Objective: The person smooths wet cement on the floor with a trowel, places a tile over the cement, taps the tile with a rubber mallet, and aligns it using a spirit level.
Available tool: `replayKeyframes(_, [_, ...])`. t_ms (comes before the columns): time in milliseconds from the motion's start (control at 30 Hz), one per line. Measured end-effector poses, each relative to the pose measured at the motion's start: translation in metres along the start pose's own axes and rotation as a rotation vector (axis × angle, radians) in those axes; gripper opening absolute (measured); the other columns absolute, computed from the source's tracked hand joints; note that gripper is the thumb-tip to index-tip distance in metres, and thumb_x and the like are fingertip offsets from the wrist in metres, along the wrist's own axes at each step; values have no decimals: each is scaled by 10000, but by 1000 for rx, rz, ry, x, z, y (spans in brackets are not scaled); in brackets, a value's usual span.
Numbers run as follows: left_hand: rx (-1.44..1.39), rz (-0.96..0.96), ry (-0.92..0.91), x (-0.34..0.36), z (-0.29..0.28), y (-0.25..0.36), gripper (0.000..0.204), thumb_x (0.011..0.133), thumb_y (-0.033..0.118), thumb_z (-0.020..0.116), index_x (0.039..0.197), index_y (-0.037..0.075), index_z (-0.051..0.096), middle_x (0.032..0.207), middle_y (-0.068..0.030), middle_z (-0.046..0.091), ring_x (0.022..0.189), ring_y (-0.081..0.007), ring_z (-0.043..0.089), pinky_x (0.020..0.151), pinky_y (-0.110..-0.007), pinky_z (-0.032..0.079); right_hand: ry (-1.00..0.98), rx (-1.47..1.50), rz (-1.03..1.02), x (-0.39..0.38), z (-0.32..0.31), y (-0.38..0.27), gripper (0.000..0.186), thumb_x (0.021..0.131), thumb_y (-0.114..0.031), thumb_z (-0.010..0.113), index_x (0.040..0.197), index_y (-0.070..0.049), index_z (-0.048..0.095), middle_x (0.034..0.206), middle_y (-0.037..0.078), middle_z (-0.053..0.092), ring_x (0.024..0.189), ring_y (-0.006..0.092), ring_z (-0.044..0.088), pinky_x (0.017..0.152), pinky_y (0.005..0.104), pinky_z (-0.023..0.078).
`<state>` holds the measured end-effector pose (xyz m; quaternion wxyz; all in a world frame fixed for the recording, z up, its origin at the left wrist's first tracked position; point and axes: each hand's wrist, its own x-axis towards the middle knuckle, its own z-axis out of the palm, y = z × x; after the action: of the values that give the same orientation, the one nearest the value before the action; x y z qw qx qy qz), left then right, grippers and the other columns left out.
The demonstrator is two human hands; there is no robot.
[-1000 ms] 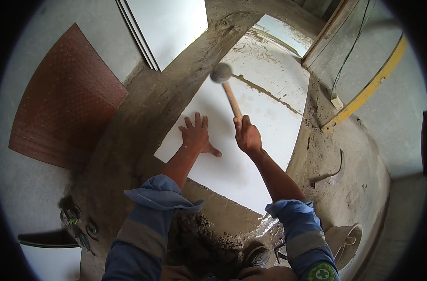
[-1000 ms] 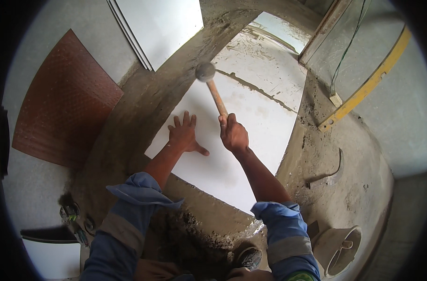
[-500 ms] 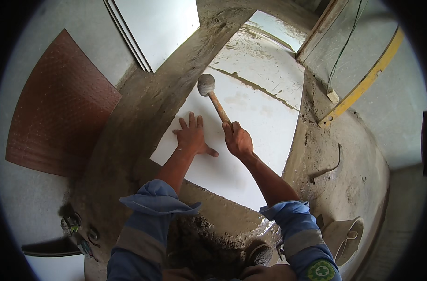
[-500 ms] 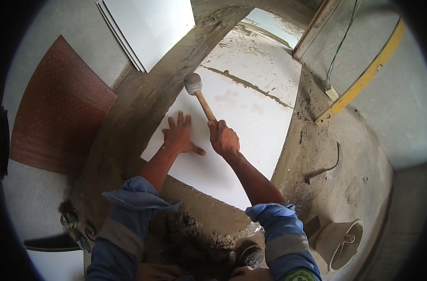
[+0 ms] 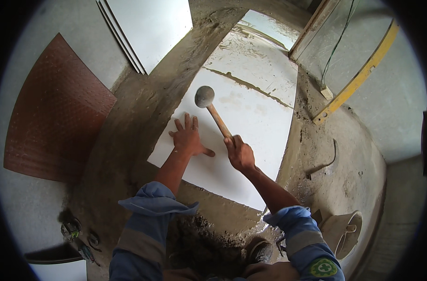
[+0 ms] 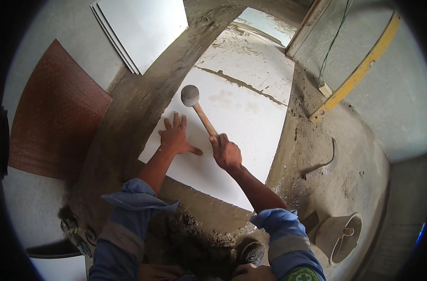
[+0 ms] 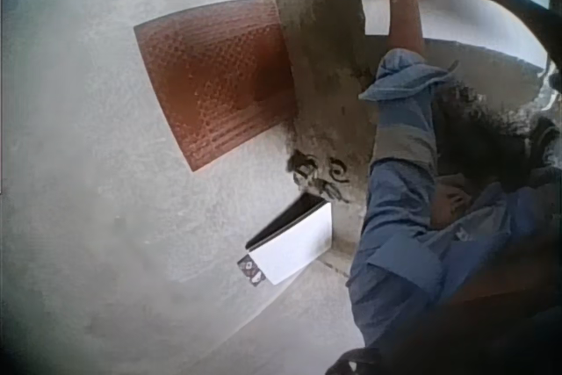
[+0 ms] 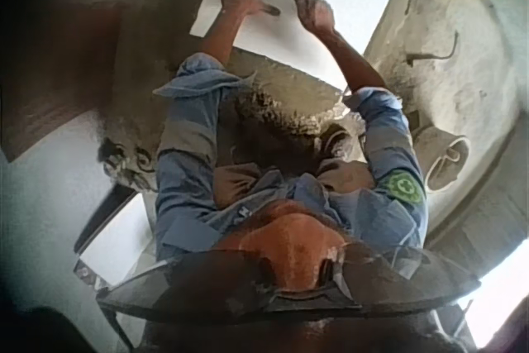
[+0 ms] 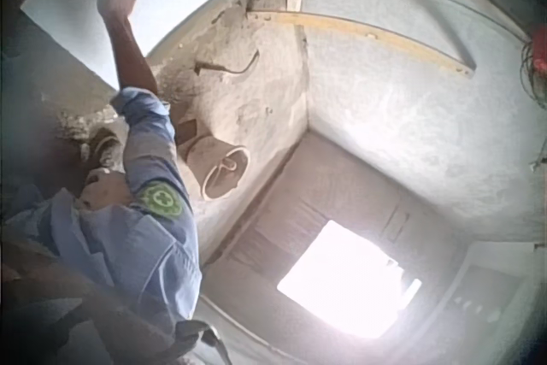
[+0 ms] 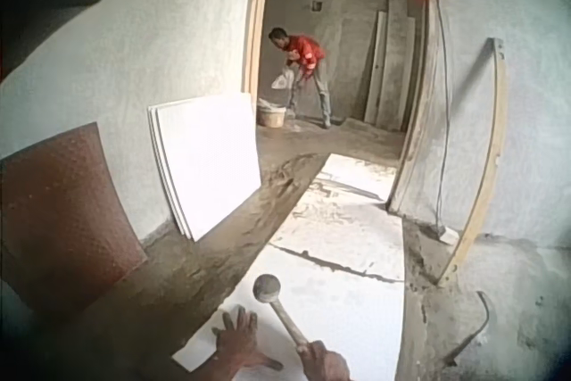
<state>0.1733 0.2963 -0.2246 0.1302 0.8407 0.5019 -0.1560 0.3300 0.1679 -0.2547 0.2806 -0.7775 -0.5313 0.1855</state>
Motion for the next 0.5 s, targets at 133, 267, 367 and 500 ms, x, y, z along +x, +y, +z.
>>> replayKeyframes(133, [-29,35,0,1,5,0,1523,428,790,833,1592,83,152,1658,-158,90,1488,-486,136,1093,-677,332,90,97,-78,-56,-17,20,276,1030,-303,522,1002,-35,459,591,204,572,534,454,585,467,529,441])
replayKeyframes(267, [-81,22,62,3,17,-11,1505,438,775,838,1593,99,151,1664,-168,69,1499,-483,96,1092,-702,296,0,62,55,-108,-25,29,284,1034,-336,492,1028,-56,446,678,246,616,628,495,609,543,563,473])
replayKeyframes(367, [-78,42,58,1,10,-8,1466,468,745,848,1586,87,164,1650,-195,93,1494,-486,111,1080,-709,308,-113,-55,162,-118,-34,27,341,1031,-393,479,1020,-53,460,732,247,652,700,482,642,622,576,495])
replayKeyframes(500, [-119,63,89,0,14,-11,1447,489,710,863,1585,72,166,1651,-204,94,1494,-493,101,1087,-710,289,-155,-62,146,-120,-36,25,354,1031,-396,490,1007,-43,476,709,227,654,659,468,647,592,556,505])
